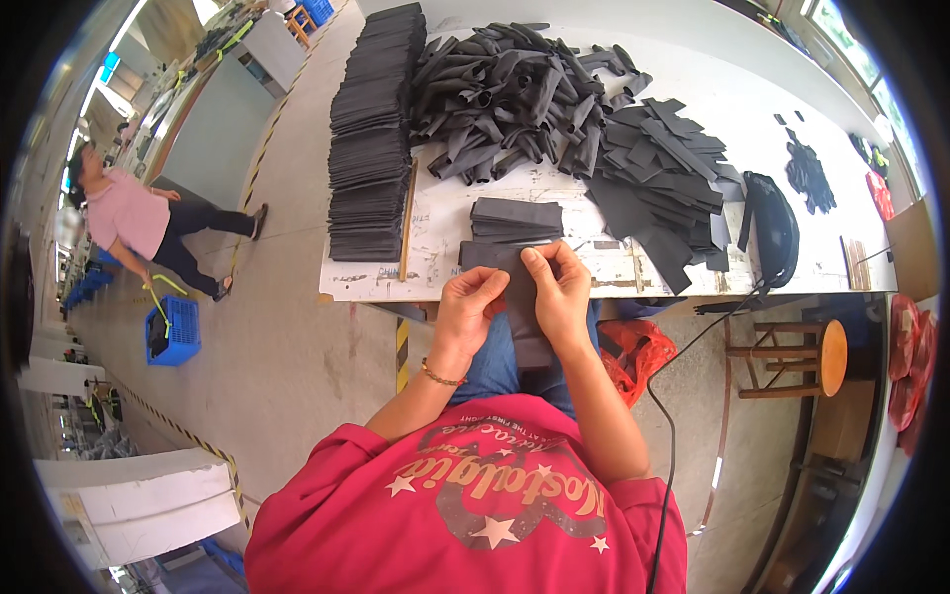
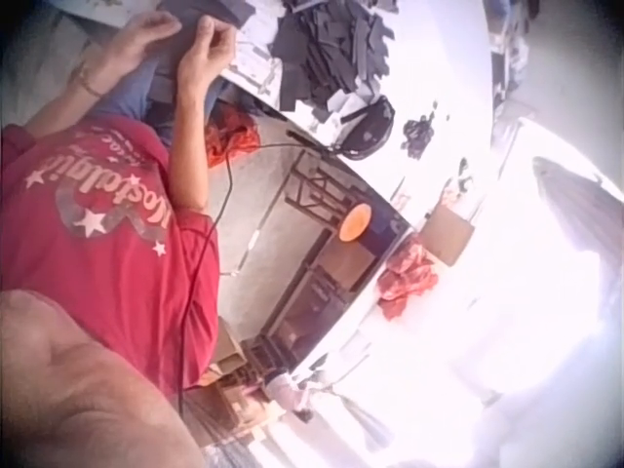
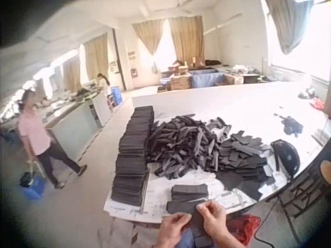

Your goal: Folding and organizing small gray fabric pieces on a workbench.

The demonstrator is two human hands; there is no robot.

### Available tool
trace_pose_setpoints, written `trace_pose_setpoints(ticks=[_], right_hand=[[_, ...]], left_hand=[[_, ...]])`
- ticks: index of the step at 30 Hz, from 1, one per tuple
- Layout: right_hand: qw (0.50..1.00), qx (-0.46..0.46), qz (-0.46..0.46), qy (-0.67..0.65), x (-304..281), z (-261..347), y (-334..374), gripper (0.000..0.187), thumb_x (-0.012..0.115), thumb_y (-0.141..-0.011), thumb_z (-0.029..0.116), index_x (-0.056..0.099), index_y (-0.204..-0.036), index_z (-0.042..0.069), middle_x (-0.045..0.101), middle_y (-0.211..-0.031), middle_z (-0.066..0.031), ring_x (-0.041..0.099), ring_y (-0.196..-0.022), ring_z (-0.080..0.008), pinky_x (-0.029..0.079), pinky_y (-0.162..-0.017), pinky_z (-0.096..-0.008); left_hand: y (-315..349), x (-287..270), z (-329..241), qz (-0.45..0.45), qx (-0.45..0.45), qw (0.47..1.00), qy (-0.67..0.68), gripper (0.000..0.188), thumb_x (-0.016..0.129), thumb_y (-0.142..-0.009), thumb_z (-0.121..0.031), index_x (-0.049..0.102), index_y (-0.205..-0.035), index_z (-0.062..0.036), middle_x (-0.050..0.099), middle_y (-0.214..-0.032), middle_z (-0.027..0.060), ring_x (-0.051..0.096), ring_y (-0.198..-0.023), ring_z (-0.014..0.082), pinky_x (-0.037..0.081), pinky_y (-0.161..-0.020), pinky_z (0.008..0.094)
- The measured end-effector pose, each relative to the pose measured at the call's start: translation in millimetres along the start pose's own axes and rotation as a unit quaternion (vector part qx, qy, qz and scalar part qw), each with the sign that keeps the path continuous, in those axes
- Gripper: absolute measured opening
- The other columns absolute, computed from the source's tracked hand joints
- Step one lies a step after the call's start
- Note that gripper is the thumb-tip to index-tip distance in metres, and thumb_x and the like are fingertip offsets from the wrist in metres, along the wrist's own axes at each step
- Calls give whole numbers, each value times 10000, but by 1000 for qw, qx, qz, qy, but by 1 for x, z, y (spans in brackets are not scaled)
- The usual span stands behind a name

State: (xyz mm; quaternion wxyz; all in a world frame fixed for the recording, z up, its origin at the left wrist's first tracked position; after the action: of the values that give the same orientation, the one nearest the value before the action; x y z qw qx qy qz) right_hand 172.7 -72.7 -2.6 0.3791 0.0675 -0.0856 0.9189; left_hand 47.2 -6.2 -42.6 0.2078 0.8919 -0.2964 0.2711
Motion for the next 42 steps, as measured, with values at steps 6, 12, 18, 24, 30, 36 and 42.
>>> trace_pose_setpoints(ticks=[6, 12, 18, 24, 30, 36, 42], right_hand=[[998, 20, 35, 52, 2, 3, -8, 138, 682, -903, 126, 646, -834, 12, 589, -726, 37, 474, -680, -28, 392, -598, -202], [947, -121, 141, 263, 14, 28, -31, 162, 675, -907, 151, 694, -942, -6, 614, -765, -36, 574, -714, -103, 462, -677, -227], [989, 10, 91, 118, -41, 17, -19, 297, 583, -979, 205, 629, -1147, -35, 662, -903, -54, 602, -848, -115, 484, -771, -262], [988, 51, 92, 115, -23, -3, 6, 297, 648, -942, 202, 611, -1108, -41, 681, -906, -69, 602, -782, -95, 480, -701, -242], [971, 111, 115, 179, -10, -10, 2, 179, 636, -944, 155, 653, -943, -23, 649, -738, -39, 611, -636, -103, 482, -579, -239], [980, 163, 115, 23, -21, -21, 15, 225, 626, -944, 122, 569, -1050, -68, 660, -779, -89, 648, -670, -145, 511, -606, -258], [983, 106, 150, -5, 4, -13, 16, 339, 627, -932, 71, 423, -1173, -52, 654, -782, -100, 650, -704, -163, 520, -677, -274]], left_hand=[[-7, -5, 6, -10, -2, 1000, 28, 223, 717, -878, -126, 673, -1074, -28, 676, -935, 28, 640, -820, 123, 525, -727, 275], [-32, 26, 5, 152, -67, 981, 99, 432, 623, -938, -139, 517, -1344, -35, 627, -1195, 123, 609, -1092, 233, 479, -969, 411], [-47, 8, -25, 96, -4, 973, 208, 376, 545, -971, -129, 498, -1330, -29, 608, -1230, 194, 580, -1163, 361, 479, -999, 477], [-51, 5, -35, 60, 47, 978, 196, 359, 563, -974, -190, 531, -1289, -21, 641, -1103, 171, 598, -1129, 355, 483, -998, 503], [-54, 8, -37, 47, 62, 990, 118, 304, 534, -996, -313, 602, -1026, -18, 552, -795, 44, 622, -894, 236, 526, -891, 454], [-53, 19, -32, -2, 72, 983, 169, 297, 486, -1023, -296, 564, -918, -30, 459, -732, 17, 485, -693, 167, 521, -819, 407], [-58, 6, -47, -24, 106, 975, 195, 280, 497, -1022, -284, 557, -971, -15, 456, -751, 14, 471, -709, 156, 497, -778, 372]])
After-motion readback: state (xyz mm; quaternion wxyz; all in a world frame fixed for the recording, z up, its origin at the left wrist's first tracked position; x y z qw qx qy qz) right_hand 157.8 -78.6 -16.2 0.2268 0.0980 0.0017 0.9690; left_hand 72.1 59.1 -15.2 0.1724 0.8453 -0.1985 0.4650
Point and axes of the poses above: each hand's wrist, its own y-axis away from the middle knuckle, its own x-axis out of the palm, z = x × y, the point moved 6 cm from there along -y, towards the middle knuckle
